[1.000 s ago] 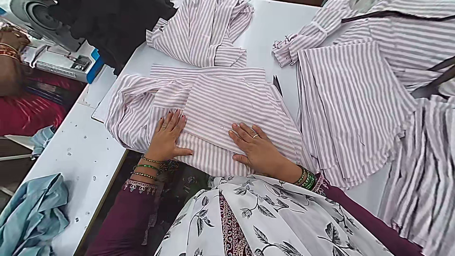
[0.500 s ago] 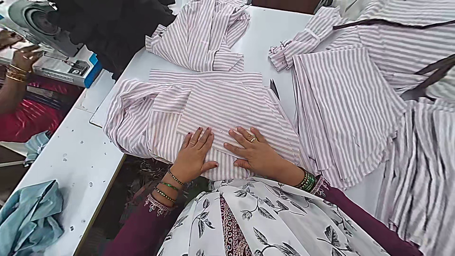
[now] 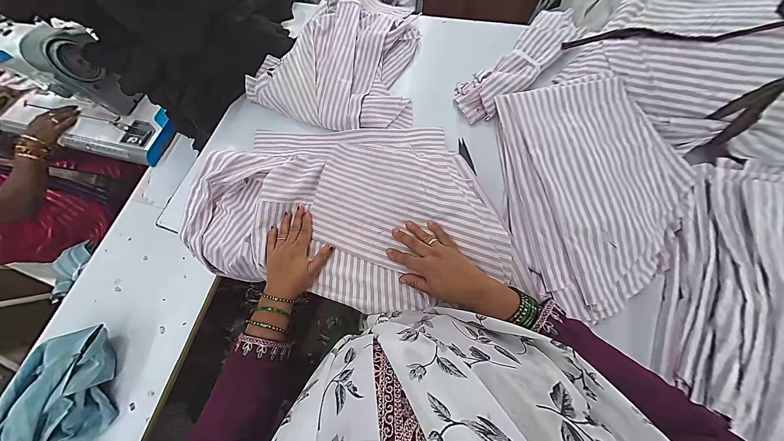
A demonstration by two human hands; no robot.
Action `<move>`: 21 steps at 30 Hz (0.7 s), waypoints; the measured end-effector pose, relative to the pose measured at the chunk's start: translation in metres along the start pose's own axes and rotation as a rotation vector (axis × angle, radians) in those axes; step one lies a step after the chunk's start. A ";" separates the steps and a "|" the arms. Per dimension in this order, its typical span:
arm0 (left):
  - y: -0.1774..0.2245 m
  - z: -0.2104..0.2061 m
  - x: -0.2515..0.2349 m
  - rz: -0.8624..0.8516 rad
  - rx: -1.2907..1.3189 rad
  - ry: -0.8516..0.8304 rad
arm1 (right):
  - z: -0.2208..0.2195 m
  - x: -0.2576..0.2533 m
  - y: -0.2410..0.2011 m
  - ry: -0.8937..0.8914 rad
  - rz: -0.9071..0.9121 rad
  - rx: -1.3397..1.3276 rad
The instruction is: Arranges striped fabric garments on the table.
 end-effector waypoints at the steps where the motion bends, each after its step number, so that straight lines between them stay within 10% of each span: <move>1: 0.000 0.002 0.000 -0.007 0.003 0.020 | 0.003 -0.001 -0.003 0.059 0.020 0.020; 6: 0.002 0.003 -0.002 -0.024 0.038 0.049 | 0.015 -0.003 -0.009 0.253 0.090 0.077; 17: -0.003 0.001 -0.003 -0.049 0.035 0.089 | 0.049 0.001 0.009 0.078 -0.180 -0.244; 21: 0.002 0.002 -0.004 -0.055 0.037 0.062 | 0.143 0.037 0.006 0.457 -0.211 -0.117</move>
Point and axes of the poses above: each hand's wrist, its own x-axis away from the middle knuckle, its own z-axis out of the back of the hand, y = z × x, the point moved 9 cm from there along -x, towards the middle knuckle, and after that the axes turned 7 degrees about z, right-handed, at the moved point
